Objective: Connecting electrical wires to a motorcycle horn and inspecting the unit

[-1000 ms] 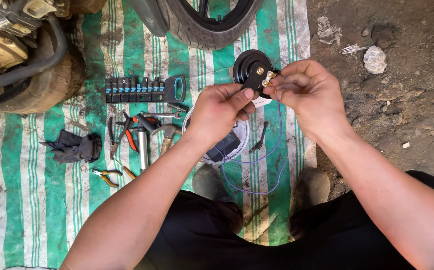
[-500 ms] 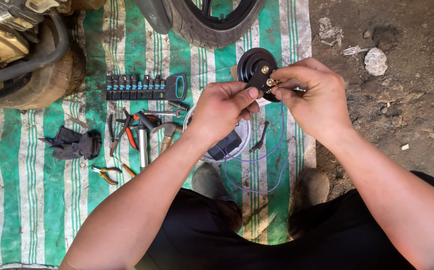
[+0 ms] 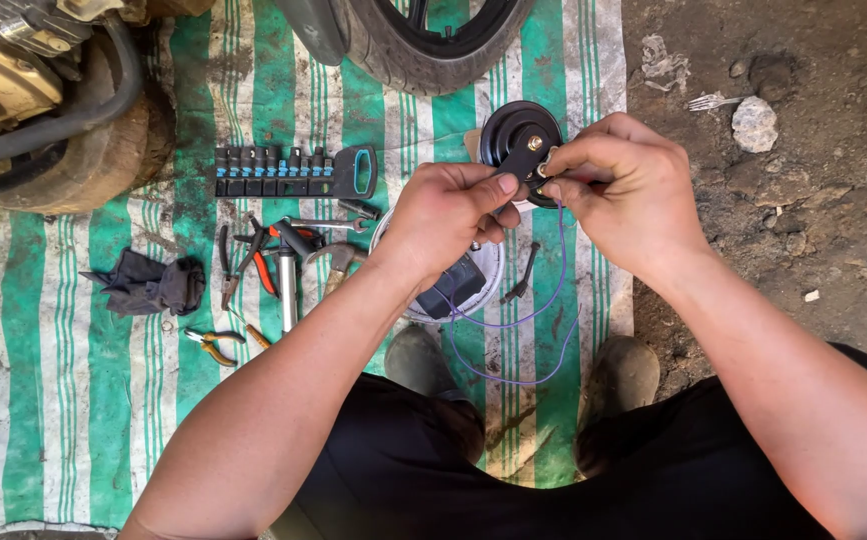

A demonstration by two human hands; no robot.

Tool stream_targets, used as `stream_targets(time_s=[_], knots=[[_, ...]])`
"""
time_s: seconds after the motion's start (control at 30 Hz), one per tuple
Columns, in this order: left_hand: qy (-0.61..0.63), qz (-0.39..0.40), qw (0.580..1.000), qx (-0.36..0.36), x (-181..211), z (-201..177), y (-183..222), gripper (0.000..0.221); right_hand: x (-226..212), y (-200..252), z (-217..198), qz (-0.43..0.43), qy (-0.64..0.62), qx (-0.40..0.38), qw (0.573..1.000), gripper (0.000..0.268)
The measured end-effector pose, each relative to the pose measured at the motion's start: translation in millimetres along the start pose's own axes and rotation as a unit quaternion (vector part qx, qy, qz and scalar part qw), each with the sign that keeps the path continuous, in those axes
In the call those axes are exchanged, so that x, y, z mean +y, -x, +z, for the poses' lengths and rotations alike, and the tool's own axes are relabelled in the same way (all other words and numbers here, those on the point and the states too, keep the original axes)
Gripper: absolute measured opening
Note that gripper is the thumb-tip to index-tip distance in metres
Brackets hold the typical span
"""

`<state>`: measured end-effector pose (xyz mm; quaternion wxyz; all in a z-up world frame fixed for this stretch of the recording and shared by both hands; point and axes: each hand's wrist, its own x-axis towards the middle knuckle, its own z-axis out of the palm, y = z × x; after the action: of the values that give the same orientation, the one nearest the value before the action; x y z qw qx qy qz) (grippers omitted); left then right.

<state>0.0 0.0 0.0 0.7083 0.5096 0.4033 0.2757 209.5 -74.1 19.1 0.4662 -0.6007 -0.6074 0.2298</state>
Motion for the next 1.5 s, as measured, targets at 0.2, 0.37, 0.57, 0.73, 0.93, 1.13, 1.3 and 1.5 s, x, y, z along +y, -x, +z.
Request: stream_targets(time_s=[0.2, 0.37, 0.57, 0.73, 0.93, 1.13, 1.3, 1.5], knots=[[0.038, -0.017, 0.999, 0.005, 3, 3, 1, 0.027, 3, 3, -2, -0.017, 0.039, 0.006, 0.999, 0.03], [0.063, -0.031, 0.998, 0.005, 0, 4, -1, 0.027, 12, 3, -2, -0.113, 0.068, 0.019, 0.991, 0.026], [0.071, -0.033, 0.997, 0.003, -2, 4, -5, 0.028, 15, 5, -1, -0.205, 0.149, 0.036, 0.967, 0.025], [0.068, -0.03, 0.997, 0.004, -4, 5, -11, 0.028, 26, 0, -2, -0.277, 0.221, 0.065, 0.933, 0.024], [0.014, 0.001, 1.0, 0.002, -3, 3, -19, 0.025, 23, -1, -12, -0.312, 0.295, 0.089, 0.899, 0.014], [0.052, -0.026, 0.998, -0.006, 21, -2, -15, 0.025, -7, 11, -51, -0.267, 0.241, 0.044, 0.932, 0.043], [0.04, -0.001, 0.999, 0.029, 12, -8, -27, 0.027, -19, 29, -72, 0.036, 0.246, -0.043, 0.968, 0.049], [-0.001, 0.002, 0.997, 0.073, -12, -18, -42, 0.032, -8, 63, -71, 0.33, 0.062, -0.083, 0.938, 0.055]])
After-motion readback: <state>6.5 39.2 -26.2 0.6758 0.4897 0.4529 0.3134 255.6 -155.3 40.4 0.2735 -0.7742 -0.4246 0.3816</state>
